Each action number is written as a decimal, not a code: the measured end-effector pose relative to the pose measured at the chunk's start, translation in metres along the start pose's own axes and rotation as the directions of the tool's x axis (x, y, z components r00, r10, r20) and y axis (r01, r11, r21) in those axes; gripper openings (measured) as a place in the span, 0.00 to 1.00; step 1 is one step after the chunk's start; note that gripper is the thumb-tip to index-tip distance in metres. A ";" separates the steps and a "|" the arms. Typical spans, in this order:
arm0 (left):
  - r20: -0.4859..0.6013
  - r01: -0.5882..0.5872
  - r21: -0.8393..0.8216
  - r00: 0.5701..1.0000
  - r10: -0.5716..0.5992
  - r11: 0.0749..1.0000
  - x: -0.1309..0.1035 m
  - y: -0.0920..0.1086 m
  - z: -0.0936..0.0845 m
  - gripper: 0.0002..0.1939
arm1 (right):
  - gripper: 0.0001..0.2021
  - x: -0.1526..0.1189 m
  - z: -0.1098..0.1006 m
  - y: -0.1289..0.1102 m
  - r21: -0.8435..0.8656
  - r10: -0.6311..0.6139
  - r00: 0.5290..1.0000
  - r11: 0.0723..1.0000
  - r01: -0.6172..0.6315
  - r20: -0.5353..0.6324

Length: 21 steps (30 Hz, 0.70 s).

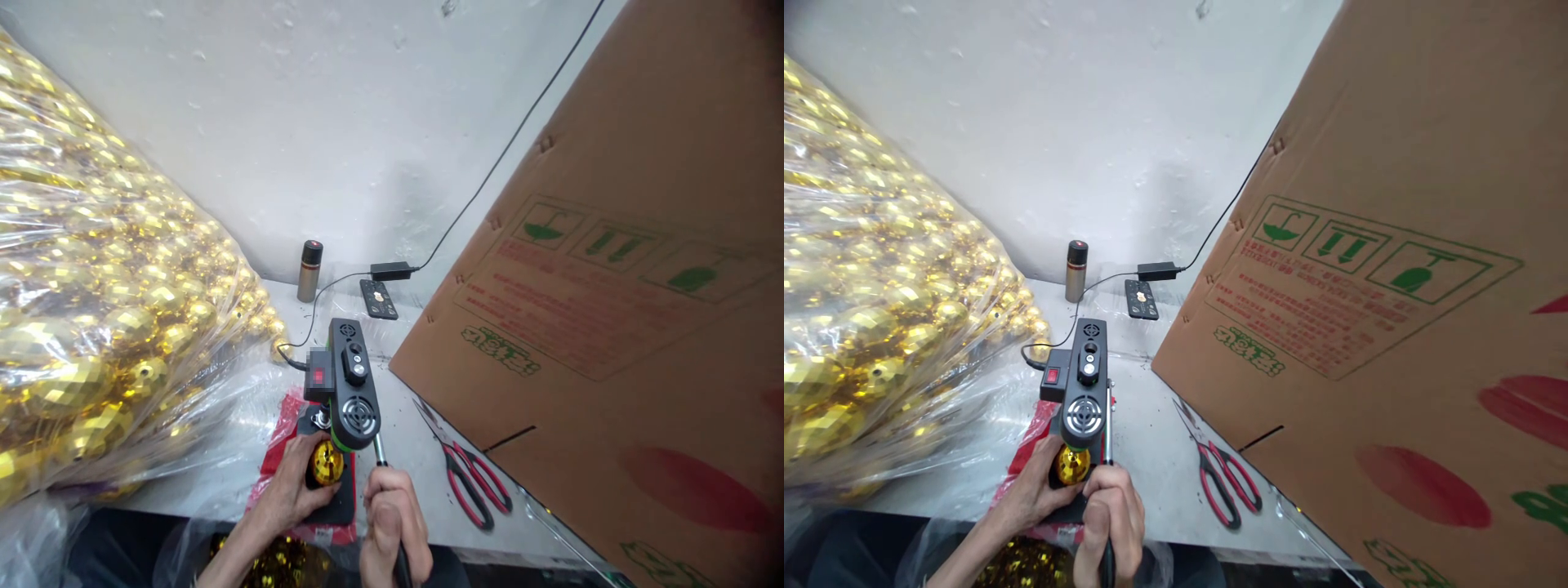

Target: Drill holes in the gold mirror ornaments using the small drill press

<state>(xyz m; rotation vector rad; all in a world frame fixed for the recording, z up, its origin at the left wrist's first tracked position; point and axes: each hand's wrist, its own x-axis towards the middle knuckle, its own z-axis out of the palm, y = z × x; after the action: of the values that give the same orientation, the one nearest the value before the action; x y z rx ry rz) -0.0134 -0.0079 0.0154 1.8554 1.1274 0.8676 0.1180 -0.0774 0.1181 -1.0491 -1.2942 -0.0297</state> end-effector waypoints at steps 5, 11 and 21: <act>0.026 0.029 -0.032 0.999 -0.028 0.999 0.000 0.001 0.000 0.30 | 0.18 -0.001 0.004 0.000 -0.008 0.022 0.999 1.000 -0.022 -0.024; 0.038 0.059 -0.034 0.998 -0.058 0.998 0.000 0.003 0.000 0.27 | 0.19 0.000 0.006 0.001 -0.036 -0.021 0.998 0.999 0.019 -0.058; 0.000 0.022 -0.032 1.000 -0.022 0.999 0.000 0.003 0.001 0.26 | 0.19 -0.008 0.009 0.000 -0.019 0.097 0.989 0.995 -0.099 -0.108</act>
<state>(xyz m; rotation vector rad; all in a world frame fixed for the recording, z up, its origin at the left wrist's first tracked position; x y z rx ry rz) -0.0113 -0.0092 0.0170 1.8141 1.1258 0.8687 0.1084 -0.0755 0.1110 -1.1164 -1.1469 -0.0271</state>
